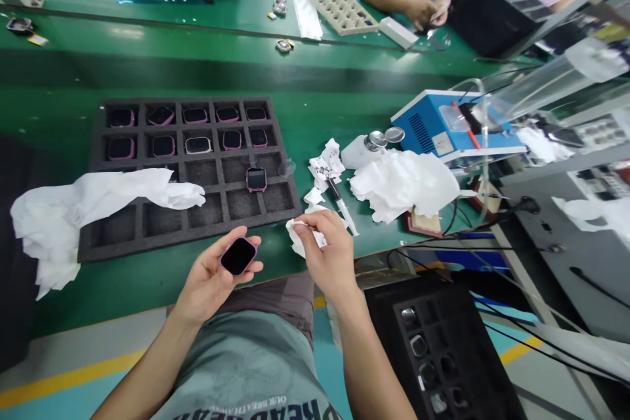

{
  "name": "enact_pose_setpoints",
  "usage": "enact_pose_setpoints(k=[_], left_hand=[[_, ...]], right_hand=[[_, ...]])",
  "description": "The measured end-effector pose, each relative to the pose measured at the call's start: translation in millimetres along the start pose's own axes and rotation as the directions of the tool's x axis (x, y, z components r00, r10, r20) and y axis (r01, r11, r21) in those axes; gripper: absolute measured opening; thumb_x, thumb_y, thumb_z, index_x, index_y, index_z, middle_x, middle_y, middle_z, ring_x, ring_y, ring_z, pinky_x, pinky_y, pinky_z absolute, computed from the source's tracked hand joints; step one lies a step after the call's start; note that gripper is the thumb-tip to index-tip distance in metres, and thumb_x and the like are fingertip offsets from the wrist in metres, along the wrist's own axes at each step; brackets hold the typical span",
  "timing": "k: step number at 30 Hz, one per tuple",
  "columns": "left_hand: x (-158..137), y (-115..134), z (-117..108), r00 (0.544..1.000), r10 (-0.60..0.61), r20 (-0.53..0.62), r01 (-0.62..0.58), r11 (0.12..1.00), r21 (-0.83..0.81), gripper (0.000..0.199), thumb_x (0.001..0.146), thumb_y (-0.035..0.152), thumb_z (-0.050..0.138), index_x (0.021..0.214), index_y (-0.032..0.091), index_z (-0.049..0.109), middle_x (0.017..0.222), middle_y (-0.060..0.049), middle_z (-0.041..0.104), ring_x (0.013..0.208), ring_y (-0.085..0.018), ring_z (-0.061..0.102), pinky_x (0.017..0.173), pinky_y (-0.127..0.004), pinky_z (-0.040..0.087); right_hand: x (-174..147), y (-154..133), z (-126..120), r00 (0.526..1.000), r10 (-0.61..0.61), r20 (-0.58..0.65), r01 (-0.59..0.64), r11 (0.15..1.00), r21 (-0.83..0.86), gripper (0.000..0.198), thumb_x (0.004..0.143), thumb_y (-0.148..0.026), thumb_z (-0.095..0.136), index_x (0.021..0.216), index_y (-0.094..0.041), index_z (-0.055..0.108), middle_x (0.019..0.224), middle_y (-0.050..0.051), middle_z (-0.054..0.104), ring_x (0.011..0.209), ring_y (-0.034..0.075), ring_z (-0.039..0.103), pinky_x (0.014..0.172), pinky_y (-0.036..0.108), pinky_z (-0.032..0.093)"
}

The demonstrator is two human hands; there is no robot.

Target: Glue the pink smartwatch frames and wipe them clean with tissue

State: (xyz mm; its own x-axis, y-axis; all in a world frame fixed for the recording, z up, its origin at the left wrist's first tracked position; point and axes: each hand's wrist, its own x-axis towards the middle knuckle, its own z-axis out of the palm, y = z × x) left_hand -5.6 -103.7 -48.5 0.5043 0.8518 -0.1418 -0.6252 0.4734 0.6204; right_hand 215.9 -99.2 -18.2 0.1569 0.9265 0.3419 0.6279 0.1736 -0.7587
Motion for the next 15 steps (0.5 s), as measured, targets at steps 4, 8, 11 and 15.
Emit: enact_pose_setpoints(k=[4, 8, 11, 15], left_hand=[[0, -2, 1, 1.000, 0.018, 0.000, -0.018, 1.000, 0.021, 0.049, 0.081, 0.019, 0.085, 0.126, 0.031, 0.071, 0.135, -0.006, 0.072, 0.104, -0.023, 0.079, 0.084, -0.023, 0.064], [1, -6, 5, 1.000, 0.028, 0.001, -0.028, 0.995, 0.099, 0.048, 0.078, 0.009, 0.085, 0.118, 0.027, 0.066, 0.138, -0.007, 0.070, 0.106, -0.024, 0.078, 0.086, -0.026, 0.064], [2, -8, 8, 0.999, 0.016, -0.045, -0.008, 0.985, 0.171, 0.046, 0.081, 0.009, 0.083, 0.116, 0.025, 0.057, 0.142, -0.010, 0.067, 0.109, -0.024, 0.077, 0.089, -0.029, 0.062], [4, -10, 11, 0.996, 0.010, -0.088, 0.012, 0.969, 0.246, 0.046, 0.085, 0.015, 0.080, 0.119, 0.025, 0.050, 0.142, -0.013, 0.067, 0.106, -0.020, 0.077, 0.094, -0.032, 0.060]], right_hand=[[-3, -2, -1, 1.000, 0.028, -0.005, -0.027, 0.997, 0.068, 0.007, 0.096, -0.021, 0.066, 0.091, -0.023, 0.070, 0.087, 0.002, 0.068, 0.082, 0.017, 0.060, 0.074, 0.032, 0.047], [-7, -5, -1, 0.999, 0.033, -0.008, -0.031, 0.987, 0.157, 0.006, 0.096, -0.022, 0.065, 0.091, -0.023, 0.069, 0.090, 0.003, 0.067, 0.086, 0.018, 0.062, 0.074, 0.032, 0.048], [-11, -10, -5, 0.999, 0.012, 0.035, -0.018, 0.983, 0.185, 0.007, 0.097, -0.020, 0.064, 0.093, -0.024, 0.068, 0.090, 0.003, 0.069, 0.086, 0.019, 0.064, 0.073, 0.033, 0.049], [-15, -21, -8, 0.990, -0.109, 0.092, 0.096, 0.986, 0.138, 0.012, 0.095, -0.013, 0.064, 0.094, -0.024, 0.068, 0.087, 0.003, 0.069, 0.083, 0.020, 0.064, 0.073, 0.034, 0.051]])
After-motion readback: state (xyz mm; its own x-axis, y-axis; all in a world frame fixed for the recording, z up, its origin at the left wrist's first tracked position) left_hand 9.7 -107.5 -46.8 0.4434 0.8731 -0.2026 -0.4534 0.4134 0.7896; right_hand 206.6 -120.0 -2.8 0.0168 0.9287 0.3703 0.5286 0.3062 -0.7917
